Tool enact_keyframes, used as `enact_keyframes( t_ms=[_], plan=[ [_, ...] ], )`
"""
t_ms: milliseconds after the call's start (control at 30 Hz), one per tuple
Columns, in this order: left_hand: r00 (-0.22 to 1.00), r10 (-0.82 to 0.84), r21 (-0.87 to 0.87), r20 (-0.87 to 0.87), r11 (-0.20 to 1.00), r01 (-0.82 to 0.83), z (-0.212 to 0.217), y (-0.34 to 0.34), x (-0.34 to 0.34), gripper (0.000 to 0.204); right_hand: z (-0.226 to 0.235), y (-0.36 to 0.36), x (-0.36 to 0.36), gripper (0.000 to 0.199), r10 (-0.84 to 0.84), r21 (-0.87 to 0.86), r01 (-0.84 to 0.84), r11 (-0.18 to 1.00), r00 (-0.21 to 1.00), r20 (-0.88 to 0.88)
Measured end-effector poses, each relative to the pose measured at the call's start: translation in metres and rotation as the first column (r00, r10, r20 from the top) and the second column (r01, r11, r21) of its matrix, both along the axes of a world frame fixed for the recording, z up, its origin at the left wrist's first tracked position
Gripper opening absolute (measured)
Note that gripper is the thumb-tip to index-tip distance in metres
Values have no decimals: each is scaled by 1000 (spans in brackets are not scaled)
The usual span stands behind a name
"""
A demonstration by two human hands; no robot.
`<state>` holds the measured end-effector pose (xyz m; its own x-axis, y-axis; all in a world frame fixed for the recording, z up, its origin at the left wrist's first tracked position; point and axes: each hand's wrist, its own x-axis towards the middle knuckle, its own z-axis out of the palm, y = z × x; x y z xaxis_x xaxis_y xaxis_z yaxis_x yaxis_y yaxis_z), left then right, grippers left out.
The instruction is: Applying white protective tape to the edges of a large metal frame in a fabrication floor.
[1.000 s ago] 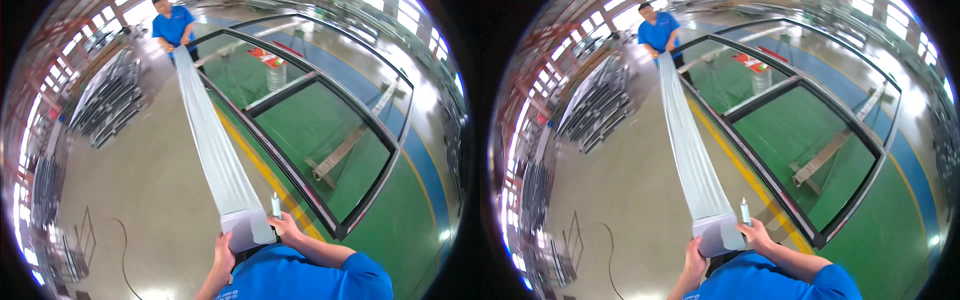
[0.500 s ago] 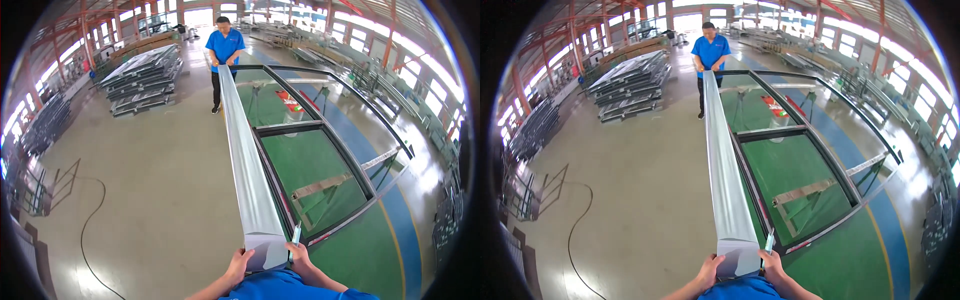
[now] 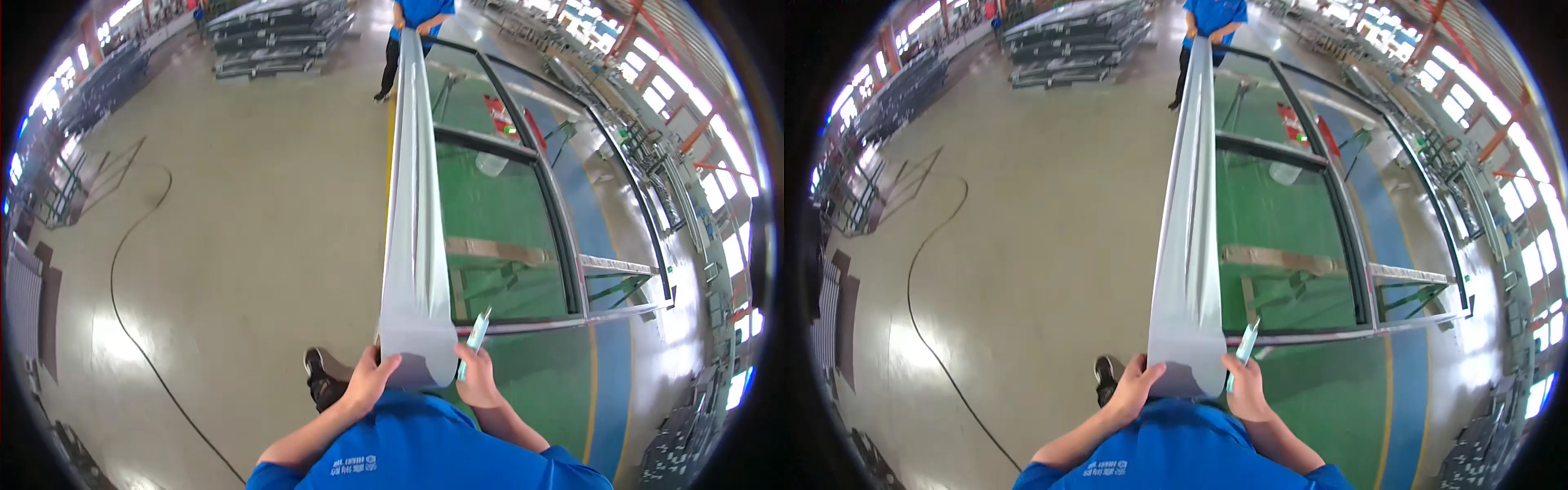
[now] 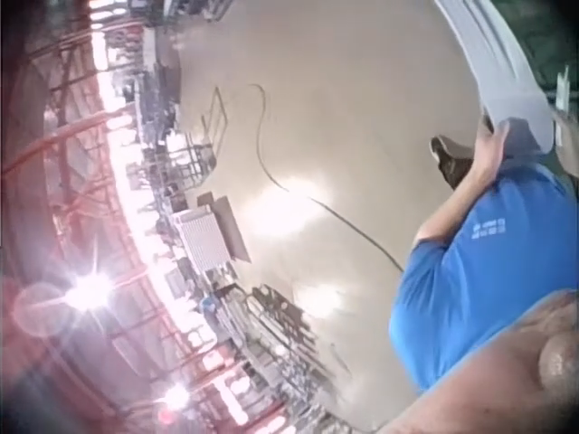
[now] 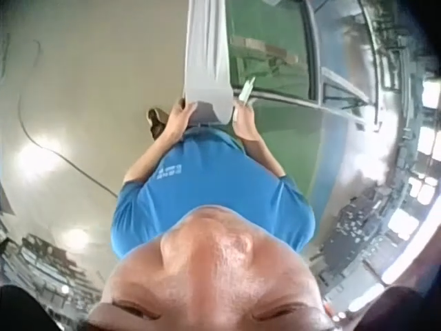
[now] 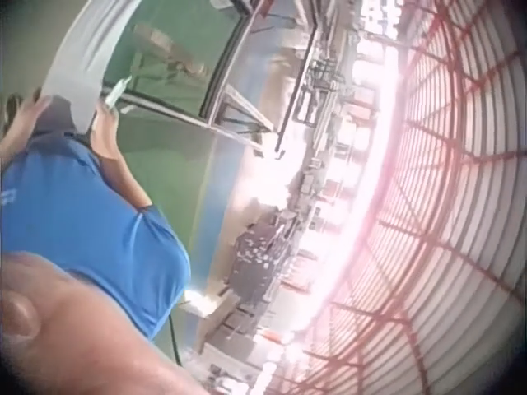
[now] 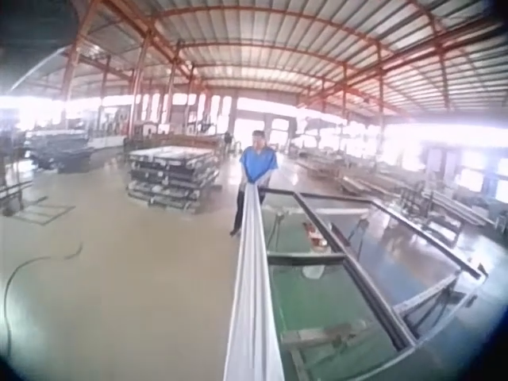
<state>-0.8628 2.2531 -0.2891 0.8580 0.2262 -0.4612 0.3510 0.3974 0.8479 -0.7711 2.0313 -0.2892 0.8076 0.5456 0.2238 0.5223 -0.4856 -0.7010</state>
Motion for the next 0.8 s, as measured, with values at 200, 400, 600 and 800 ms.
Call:
enact_keyframes(
  t_ms=[200, 400, 600, 800],
  plan=[
    [997, -47, 33, -67, 998, 49, -9, -62, 8, 51, -16, -62, 10, 41, -230, 194, 470, 861, 700, -676],
    [978, -138, 167, -157, 972, 164, -24, -94, 2, 52, 14, -80, 3, 14, -127, -205, 69, 976, 949, -288],
    [977, -103, 140, -184, 982, 129, -40, -102, 7, 53, -24, -96, 9, 18, -142, 98, 703, 704, 274, -951],
    [964, -62, 140, -258, 985, 101, -46, -90, 15, 51, -54, -105, 12, 25, -73, -256, 17, 966, 974, -214]
  ],
)
